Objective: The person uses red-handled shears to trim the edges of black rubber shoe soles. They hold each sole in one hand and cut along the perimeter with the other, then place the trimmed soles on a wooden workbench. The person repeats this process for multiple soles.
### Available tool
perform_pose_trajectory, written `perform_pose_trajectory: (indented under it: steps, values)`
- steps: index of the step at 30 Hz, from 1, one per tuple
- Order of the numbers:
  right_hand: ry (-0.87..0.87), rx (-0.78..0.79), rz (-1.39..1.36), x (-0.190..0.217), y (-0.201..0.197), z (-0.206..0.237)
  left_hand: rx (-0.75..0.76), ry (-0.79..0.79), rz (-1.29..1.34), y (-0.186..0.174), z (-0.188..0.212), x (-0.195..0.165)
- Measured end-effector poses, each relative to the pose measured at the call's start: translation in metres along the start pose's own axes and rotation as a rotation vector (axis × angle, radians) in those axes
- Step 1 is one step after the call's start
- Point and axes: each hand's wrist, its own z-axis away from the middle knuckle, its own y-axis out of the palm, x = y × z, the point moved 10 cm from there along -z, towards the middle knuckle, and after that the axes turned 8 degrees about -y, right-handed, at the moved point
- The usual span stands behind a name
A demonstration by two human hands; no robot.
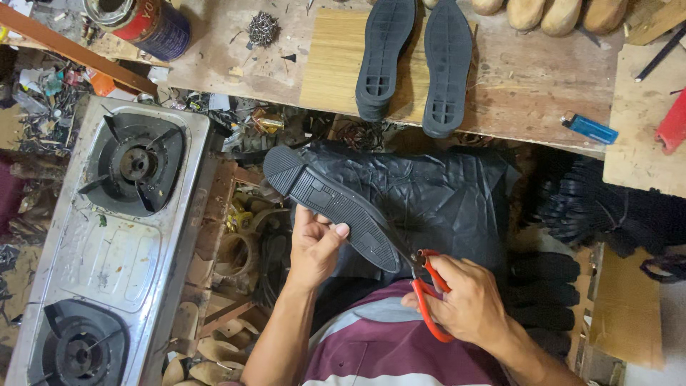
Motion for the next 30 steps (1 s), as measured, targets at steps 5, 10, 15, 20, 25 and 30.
perform_pose_trajectory:
  steps: [5, 10, 15, 20, 25, 30]
  values:
    - [-0.008, -0.018, -0.013, 0.001, 0.002, 0.002, -0.013, 0.013, 0.011, 0.002, 0.003, 0.001]
    - [0.027, -0.007, -0.019, -0.005, 0.003, 0.003, -0.017, 0.026, 0.002, 0.001, 0.002, 0.001]
    - [0.020, 0.010, -0.044, -0.005, 0.002, 0.008, -0.009, 0.017, -0.032, -0.002, 0.002, 0.001]
    - [0.048, 0.031, -0.121, -0.008, 0.004, 0.008, -0.003, 0.015, -0.022, -0.004, 0.002, 0.001]
    - [0.049, 0.026, -0.163, -0.009, 0.001, 0.009, 0.040, 0.007, -0.024, -0.010, 0.003, -0.002]
    - [0.105, 0.047, -0.141, -0.012, 0.004, 0.008, -0.057, 0.023, -0.021, -0.028, -0.002, -0.001]
